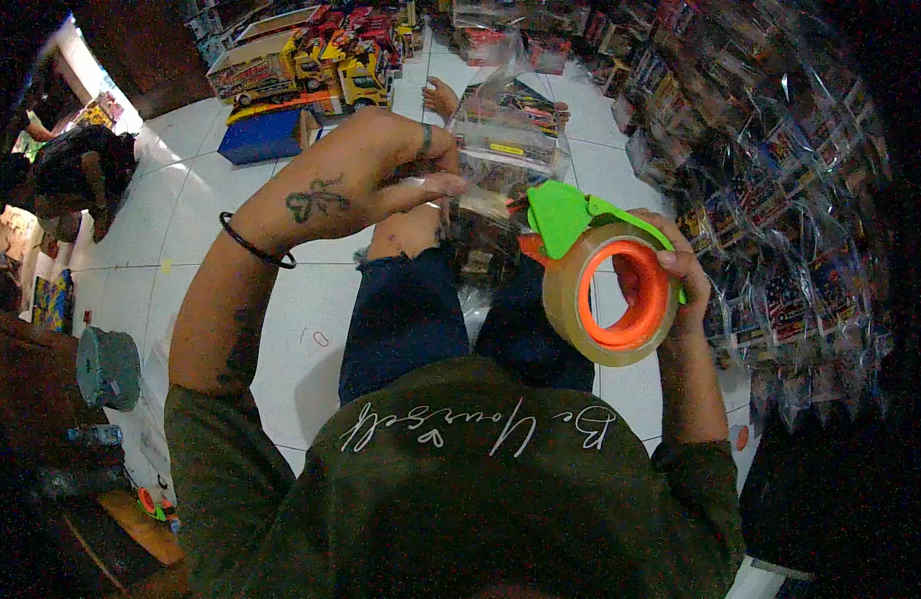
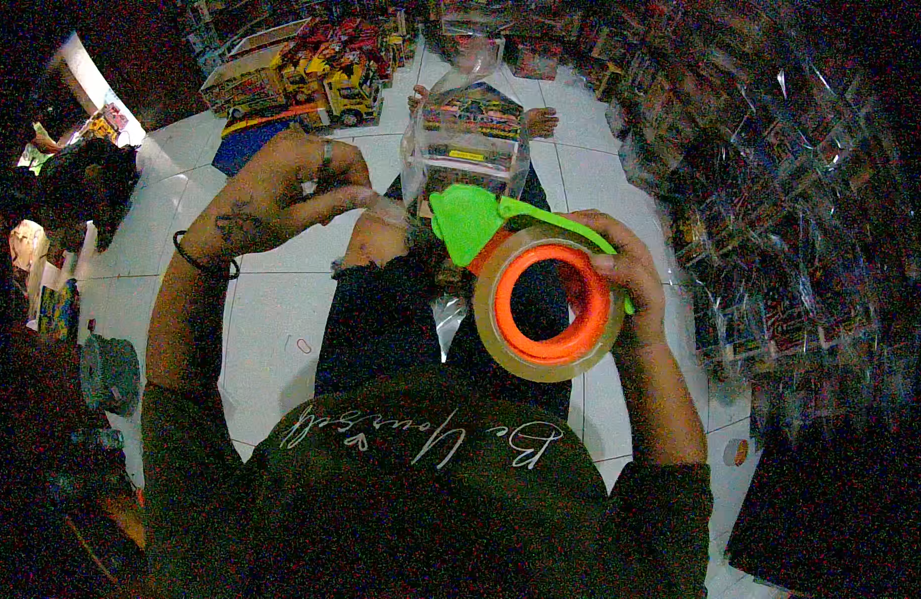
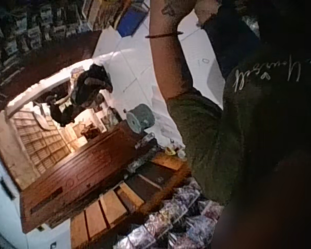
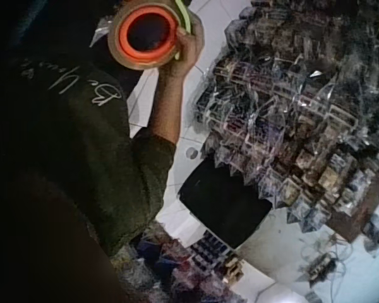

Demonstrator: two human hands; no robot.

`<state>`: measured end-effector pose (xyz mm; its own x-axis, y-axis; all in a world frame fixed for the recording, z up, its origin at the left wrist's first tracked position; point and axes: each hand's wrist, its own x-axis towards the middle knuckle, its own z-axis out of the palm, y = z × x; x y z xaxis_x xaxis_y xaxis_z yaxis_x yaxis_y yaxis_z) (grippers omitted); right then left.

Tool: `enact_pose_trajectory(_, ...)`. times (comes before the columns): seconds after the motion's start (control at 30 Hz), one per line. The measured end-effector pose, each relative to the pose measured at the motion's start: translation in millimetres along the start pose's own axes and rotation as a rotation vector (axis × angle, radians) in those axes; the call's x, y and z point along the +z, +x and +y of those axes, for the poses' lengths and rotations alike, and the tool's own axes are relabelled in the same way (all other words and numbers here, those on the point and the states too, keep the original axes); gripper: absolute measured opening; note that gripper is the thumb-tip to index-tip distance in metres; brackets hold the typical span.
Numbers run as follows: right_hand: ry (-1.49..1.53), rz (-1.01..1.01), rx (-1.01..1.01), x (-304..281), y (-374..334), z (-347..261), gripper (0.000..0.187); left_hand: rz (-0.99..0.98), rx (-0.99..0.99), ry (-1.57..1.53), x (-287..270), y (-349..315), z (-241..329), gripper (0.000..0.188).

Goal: The person sits on the floor and wraps a toy truck box in a clear plastic bag. They use a tape dispenser to apply tape to seal the bag around the box, adjusting the plastic and smoothing the tape as they work.

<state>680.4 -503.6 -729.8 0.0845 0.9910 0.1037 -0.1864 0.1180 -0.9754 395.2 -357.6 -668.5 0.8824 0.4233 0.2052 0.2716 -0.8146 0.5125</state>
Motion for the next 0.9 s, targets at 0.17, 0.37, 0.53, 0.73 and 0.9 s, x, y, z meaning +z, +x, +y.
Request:
enact_pose_trajectory(0.17,-0.724,-0.403,-0.377,23,13,-60,0.049,-0.082,0.101,-0.027,12,-5,14,0.02)
enact_pose_trajectory(0.37,-1.374,-0.81,-0.35,61,0,-109,0.043,-0.515,0.269,0.335,47,-5,25,0.015)
enact_pose_trajectory(0.53,-1.985,-1.086,-0.212,95,-19,-99,0.034,-0.438,0.311,0.227,18,-32,61,0.01)
enact_pose_trajectory(0.73,-2.069,-0.974,0.21,-10,-2,-43,0.024,0.163,-0.005,0.265,-69,-130,26,0.018)
enact_pose_trajectory(0.9,-1.278,-0.066,-0.201,-129,-36,42,0.029,0.652,-0.554,-0.214,33,-158,-53,0.032)
